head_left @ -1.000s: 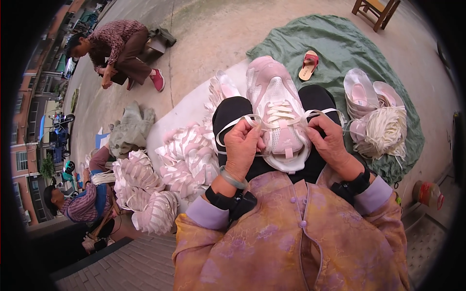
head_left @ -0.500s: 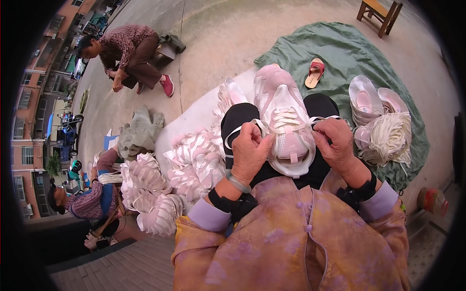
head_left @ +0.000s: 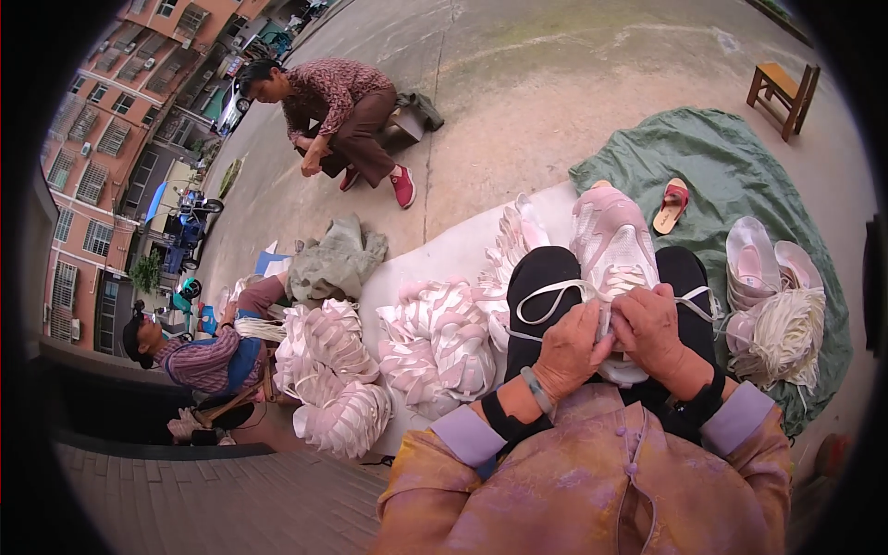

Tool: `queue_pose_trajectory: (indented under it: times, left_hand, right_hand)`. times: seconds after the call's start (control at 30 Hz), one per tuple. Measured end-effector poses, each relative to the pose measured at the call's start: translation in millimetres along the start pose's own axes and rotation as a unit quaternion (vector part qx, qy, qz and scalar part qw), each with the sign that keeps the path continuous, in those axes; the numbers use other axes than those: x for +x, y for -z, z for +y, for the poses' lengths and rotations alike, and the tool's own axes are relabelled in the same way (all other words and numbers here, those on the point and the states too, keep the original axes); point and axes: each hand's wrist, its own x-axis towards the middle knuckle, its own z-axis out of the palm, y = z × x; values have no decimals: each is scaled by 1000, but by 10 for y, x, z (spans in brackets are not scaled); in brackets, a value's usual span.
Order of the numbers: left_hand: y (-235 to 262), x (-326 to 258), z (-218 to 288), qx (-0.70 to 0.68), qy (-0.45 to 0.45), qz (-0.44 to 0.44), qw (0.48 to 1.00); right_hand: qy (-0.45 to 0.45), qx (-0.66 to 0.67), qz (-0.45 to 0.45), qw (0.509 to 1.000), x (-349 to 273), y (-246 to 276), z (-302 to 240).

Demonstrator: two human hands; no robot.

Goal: The recorder is lacing and tying the laces on a pink and white athletic shoe.

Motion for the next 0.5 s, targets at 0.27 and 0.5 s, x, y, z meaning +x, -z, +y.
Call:
queue_pose_trajectory:
  times: [0.27, 0.5]
  left_hand:
    - [-122, -56, -90, -39, -15, 17, 999]
    - [-142, -23, -162, -76, -32, 38, 996]
  right_hand:
    - [-17, 17, -5, 1000, 13, -28, -35]
    - [88, -90, -27, 992, 54, -48, -116]
